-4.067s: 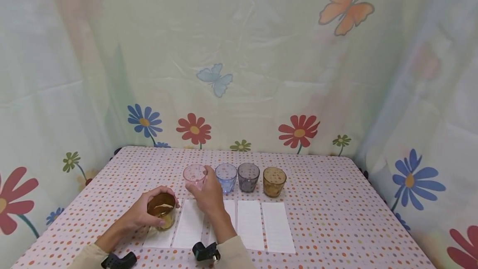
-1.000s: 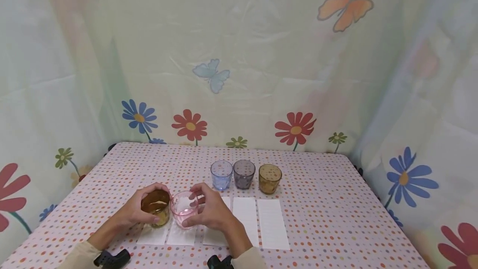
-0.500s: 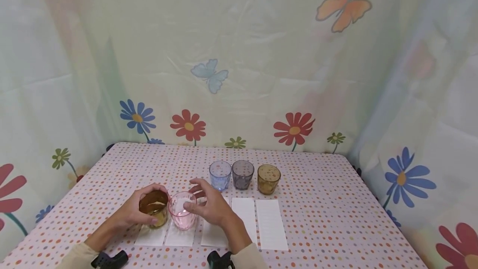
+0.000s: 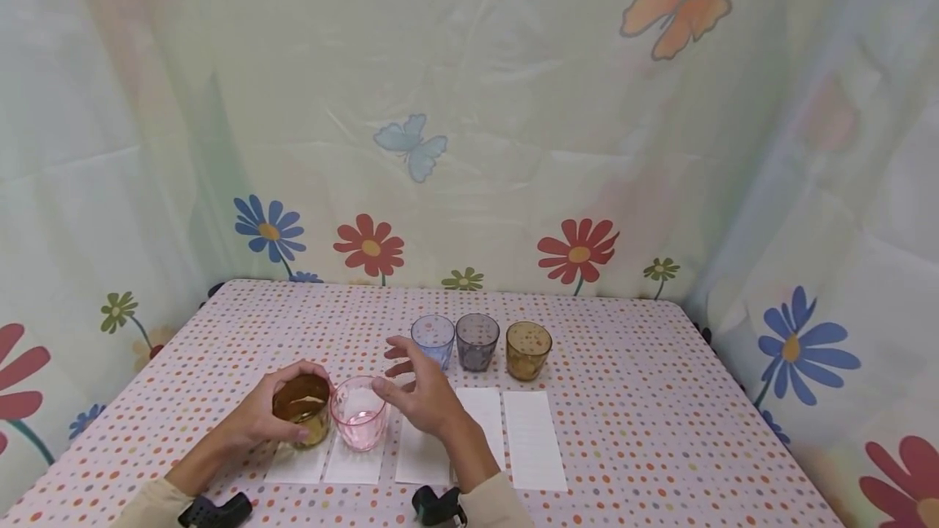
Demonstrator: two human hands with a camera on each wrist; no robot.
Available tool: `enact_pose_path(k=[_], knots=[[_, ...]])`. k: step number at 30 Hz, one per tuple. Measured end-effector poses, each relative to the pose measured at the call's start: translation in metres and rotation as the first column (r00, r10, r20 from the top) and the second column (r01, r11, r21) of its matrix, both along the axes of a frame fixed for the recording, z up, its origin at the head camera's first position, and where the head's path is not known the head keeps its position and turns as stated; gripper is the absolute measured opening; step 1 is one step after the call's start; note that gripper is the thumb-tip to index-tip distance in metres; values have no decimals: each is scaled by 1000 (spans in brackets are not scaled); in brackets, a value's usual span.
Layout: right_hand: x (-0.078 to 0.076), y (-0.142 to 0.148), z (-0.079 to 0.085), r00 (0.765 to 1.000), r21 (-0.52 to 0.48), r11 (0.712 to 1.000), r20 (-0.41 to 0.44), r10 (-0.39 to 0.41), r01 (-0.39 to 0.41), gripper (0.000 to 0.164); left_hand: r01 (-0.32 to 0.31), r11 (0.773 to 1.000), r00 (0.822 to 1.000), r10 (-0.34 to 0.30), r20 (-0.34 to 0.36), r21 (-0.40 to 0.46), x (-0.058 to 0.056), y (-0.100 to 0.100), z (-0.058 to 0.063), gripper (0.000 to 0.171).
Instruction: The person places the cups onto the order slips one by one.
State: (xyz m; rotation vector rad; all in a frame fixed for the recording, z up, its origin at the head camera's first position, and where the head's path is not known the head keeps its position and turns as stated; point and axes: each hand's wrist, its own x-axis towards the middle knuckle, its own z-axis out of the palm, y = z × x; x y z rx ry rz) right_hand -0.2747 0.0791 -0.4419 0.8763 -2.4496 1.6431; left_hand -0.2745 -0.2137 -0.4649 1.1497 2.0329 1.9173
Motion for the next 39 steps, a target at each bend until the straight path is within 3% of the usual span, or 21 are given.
enact_pose_path(k=[12, 23, 31, 39], knots=[[-1, 7, 11, 981, -46, 986, -104, -164, 160, 62, 8, 1000, 1000, -8, 20, 16, 2, 3, 1, 63], [-7, 22, 19, 949, -53, 953, -89, -301, 298, 62, -2, 1000, 1000, 2, 12, 11, 2, 2, 0, 62], [-9, 25, 18, 897, 4, 900, -84, -435, 437, 65, -25, 1000, 998, 25, 62, -7, 3, 1, -1, 64], [-12, 22, 19, 825, 99, 820, -93, -557, 564, 65, 14, 1000, 999, -14, 31, 20, 2, 1, 1, 63]])
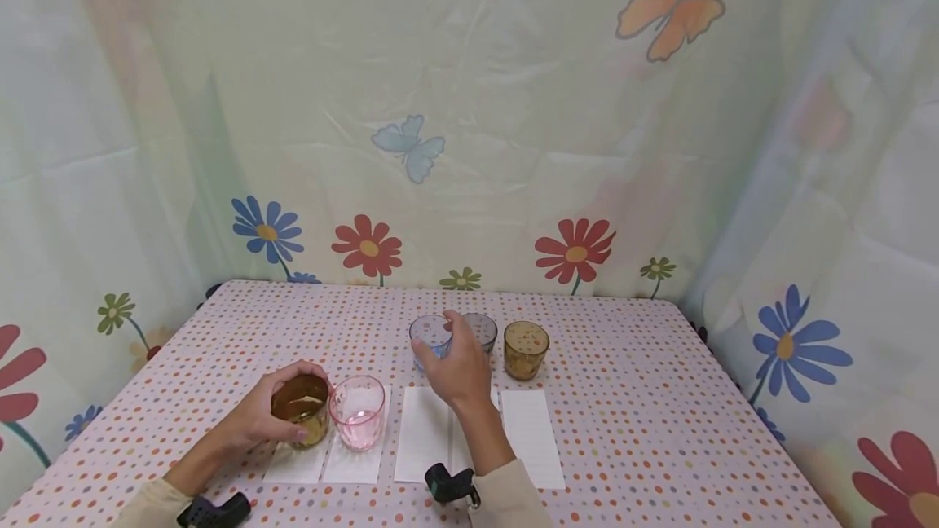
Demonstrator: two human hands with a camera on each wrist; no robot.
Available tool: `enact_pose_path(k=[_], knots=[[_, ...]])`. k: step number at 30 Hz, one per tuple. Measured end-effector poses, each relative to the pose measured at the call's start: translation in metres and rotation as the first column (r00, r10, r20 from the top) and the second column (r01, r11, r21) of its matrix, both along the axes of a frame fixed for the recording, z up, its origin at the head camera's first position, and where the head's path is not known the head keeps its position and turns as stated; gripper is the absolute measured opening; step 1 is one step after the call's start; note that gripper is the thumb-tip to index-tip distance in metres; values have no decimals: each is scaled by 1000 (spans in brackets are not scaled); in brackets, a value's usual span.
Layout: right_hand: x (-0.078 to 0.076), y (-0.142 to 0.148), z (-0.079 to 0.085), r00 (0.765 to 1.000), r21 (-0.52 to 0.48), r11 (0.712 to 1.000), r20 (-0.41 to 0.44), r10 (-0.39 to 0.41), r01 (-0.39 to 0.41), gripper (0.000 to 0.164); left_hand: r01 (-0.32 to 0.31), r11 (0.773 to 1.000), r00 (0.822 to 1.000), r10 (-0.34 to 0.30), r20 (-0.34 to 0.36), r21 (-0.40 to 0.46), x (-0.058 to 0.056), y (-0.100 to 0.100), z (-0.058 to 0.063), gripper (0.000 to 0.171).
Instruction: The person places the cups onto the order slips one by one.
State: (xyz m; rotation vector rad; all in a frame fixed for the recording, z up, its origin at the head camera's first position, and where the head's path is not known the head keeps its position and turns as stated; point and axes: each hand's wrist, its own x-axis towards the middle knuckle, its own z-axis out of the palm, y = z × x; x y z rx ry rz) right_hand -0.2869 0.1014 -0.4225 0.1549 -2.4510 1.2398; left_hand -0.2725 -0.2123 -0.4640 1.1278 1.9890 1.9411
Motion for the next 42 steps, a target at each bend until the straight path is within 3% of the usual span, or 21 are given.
enact_pose_path(k=[6, 14, 21, 42], knots=[[-3, -3, -2, 997, 86, 995, 36, -61, 58, 67, 2, 1000, 1000, -2, -8, 4, 1, 0, 1, 62], [-7, -4, -5, 996, 181, 982, 64, -62, 50, 74, 9, 1000, 1000, -9, -10, 5, -2, 0, 0, 60], [-9, -5, -7, 994, 172, 985, 99, -41, 24, 80, 11, 1000, 1000, -11, -10, 0, -1, 1, 1, 60], [-16, -12, -14, 988, 172, 984, 139, -66, 42, 88, -4, 1000, 1000, 4, -2, -10, -1, -1, 0, 61]])
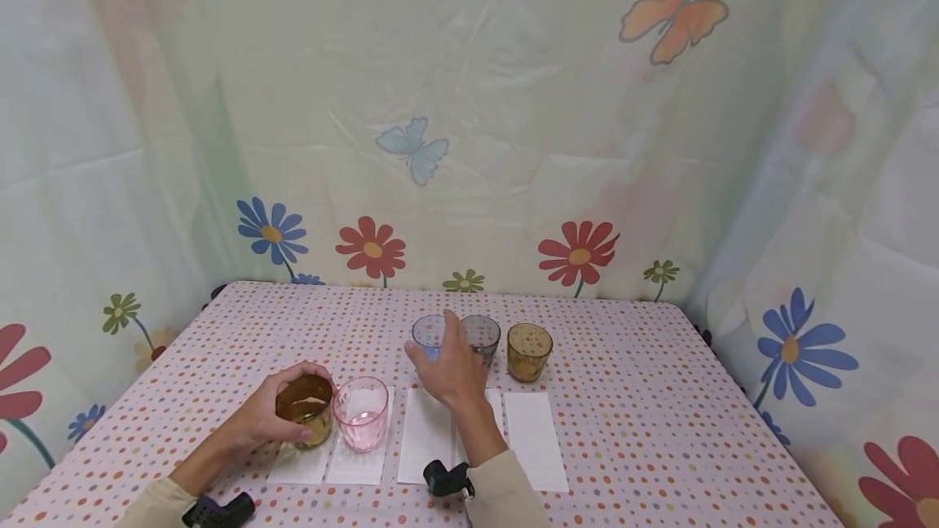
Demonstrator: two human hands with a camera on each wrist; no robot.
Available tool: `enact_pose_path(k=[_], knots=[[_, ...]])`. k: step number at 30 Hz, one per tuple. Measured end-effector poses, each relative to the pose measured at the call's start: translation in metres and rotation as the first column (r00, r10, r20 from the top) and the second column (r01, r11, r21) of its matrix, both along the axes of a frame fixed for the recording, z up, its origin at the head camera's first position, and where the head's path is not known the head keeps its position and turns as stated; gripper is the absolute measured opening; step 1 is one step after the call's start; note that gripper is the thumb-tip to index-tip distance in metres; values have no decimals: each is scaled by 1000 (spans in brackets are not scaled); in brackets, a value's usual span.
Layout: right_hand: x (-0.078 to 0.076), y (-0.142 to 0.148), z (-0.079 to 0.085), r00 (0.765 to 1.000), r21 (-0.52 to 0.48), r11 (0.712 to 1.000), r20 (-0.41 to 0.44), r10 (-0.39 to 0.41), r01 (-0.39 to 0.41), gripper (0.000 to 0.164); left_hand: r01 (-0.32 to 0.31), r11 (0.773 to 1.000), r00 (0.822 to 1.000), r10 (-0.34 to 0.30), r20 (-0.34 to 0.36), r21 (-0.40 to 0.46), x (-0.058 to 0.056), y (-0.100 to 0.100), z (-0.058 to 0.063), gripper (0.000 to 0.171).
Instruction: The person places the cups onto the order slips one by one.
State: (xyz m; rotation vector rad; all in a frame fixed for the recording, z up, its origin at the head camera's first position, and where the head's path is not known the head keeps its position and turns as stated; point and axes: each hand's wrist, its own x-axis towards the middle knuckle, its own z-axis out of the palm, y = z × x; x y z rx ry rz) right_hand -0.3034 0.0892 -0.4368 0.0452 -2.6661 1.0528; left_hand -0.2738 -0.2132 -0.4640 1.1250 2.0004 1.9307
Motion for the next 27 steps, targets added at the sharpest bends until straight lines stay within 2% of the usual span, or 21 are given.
enact_pose_path(k=[7, 11, 15, 19, 23, 27], knots=[[-6, -5, 0, 999, -3, 999, 8, -34, 34, 86, -23, 1000, 999, 23, 34, -7, -2, -1, 0, 59], [-9, -7, 0, 998, 25, 998, 6, -63, 63, 85, -2, 1000, 1000, 2, 11, 6, -2, 1, -1, 62], [-11, -6, 1, 997, 66, 994, -18, -80, 81, 81, -10, 1000, 1000, 10, -1, -10, -2, 3, -1, 64], [-13, -7, 3, 998, 100, 993, -22, -60, 62, 83, -30, 999, 1000, 30, 5, -19, -3, 2, 0, 65], [-15, -8, 6, 999, 137, 989, -5, -51, 51, 86, -37, 999, 999, 37, -19, -33, -4, 0, -2, 65], [-16, -9, 7, 999, 155, 987, 8, -33, 32, 87, -42, 998, 999, 42, -1, -38, -2, -1, -3, 62]])
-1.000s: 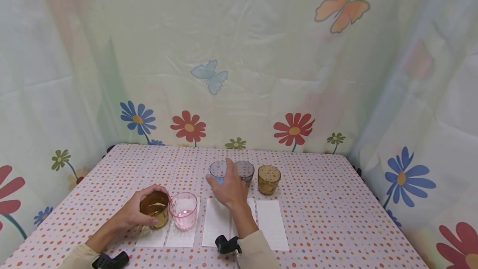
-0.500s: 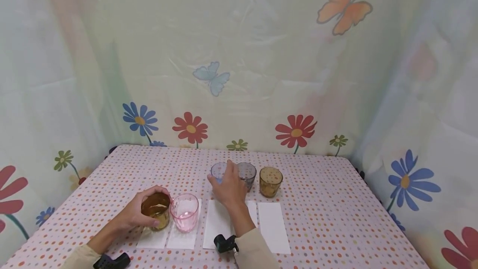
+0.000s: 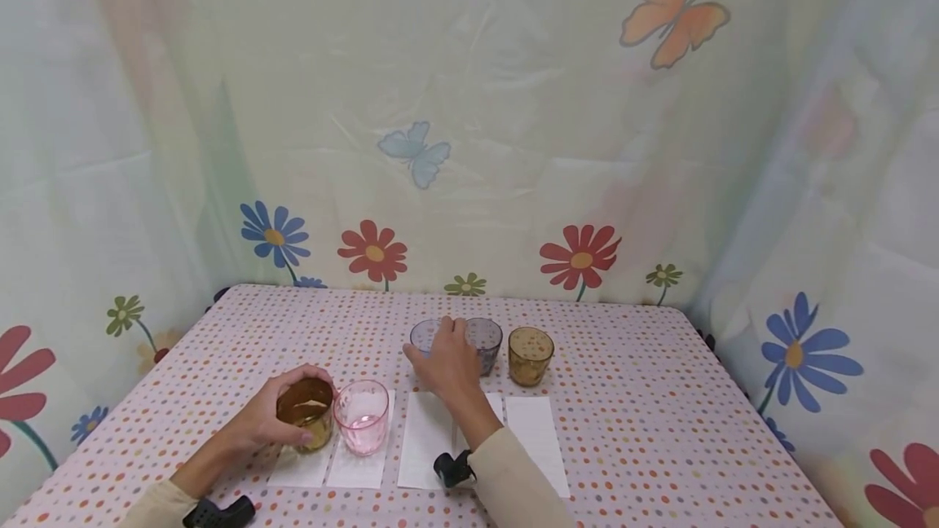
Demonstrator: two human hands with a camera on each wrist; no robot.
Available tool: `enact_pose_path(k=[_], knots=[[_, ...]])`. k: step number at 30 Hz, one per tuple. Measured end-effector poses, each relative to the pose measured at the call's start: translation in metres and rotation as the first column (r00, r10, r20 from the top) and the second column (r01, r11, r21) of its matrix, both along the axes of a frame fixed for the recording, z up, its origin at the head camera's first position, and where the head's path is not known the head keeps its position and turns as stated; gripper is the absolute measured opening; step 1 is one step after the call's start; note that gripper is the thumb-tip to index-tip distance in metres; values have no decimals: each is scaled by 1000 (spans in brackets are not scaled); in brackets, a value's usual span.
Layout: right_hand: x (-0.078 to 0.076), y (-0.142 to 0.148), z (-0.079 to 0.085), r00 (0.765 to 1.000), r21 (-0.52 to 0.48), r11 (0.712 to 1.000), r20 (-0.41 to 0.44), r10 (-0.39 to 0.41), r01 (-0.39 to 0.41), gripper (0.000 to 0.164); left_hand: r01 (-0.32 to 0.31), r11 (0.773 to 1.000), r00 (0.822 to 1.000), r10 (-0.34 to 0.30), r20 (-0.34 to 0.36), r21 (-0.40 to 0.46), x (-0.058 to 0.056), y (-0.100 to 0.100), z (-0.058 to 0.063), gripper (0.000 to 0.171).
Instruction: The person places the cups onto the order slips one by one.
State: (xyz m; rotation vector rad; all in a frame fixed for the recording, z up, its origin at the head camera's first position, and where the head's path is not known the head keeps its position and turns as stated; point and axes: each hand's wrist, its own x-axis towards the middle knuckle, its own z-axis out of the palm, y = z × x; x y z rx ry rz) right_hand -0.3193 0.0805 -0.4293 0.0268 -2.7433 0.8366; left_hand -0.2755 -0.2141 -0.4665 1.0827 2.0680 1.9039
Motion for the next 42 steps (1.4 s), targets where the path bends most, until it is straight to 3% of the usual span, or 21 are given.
enact_pose_path(k=[2, 8, 16, 23, 30, 42], knots=[[-1, 1, 0, 1000, -12, 1000, 9, 13, -13, 87, -5, 1000, 1000, 5, 25, 4, 1, 0, 0, 63], [-3, 0, 0, 999, -79, 996, 11, 47, -46, 85, 28, 999, 1000, -28, -8, 30, 0, -2, -1, 66], [-4, -1, -4, 997, -148, 986, -11, 77, -78, 82, 69, 995, 997, -70, 13, 74, 2, -1, -2, 64], [-8, -1, -2, 995, -177, 979, -2, 100, -98, 81, 9, 999, 1000, -9, 23, 33, 1, -1, 0, 65], [-10, 1, -4, 994, -174, 979, -14, 108, -108, 79, 55, 997, 998, -54, -14, 56, 0, 1, 2, 64], [-9, 6, -8, 986, -161, 973, -49, 162, -168, 79, 75, 994, 997, -76, 17, 78, 3, 2, 1, 63]])
